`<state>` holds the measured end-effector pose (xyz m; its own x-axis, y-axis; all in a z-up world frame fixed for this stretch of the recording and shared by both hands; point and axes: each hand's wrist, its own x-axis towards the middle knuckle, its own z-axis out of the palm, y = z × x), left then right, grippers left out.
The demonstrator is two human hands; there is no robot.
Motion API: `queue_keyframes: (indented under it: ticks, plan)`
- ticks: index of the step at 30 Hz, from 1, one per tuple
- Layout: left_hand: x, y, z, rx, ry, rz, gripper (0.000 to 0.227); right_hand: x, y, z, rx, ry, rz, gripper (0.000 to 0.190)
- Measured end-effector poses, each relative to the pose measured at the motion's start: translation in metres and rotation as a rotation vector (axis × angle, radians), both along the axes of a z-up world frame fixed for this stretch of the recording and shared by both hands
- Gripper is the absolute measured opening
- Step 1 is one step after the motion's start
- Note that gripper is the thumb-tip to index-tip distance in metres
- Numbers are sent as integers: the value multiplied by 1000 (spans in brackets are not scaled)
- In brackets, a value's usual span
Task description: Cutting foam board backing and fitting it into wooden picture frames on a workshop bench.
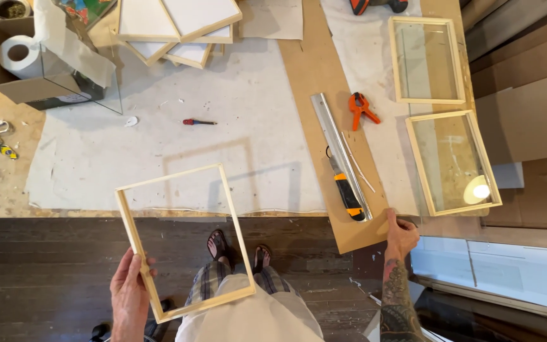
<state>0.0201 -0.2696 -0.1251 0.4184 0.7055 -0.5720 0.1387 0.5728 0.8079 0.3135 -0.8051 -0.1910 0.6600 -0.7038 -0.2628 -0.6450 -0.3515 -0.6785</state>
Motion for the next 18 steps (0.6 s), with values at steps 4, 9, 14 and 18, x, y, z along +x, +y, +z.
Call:
queue_keyframes:
  ticks: [4, 9, 14, 18]
  plan:
    - [-12, 6, -6, 36, 23, 19, 36, -4, 13, 29, -247, -239, 231, 35]
    - [-34, 29, -51, 99, 23, 93, 35, 112, 94, 76, -97, -230, 616, 51]
    - [-49, 60, -56, 188, 108, 151, 39, 248, 140, 35, -232, -146, 839, 93]
    - [-68, 93, -51, 187, 182, 211, 35, 312, 118, -32, -424, -220, 867, 56]
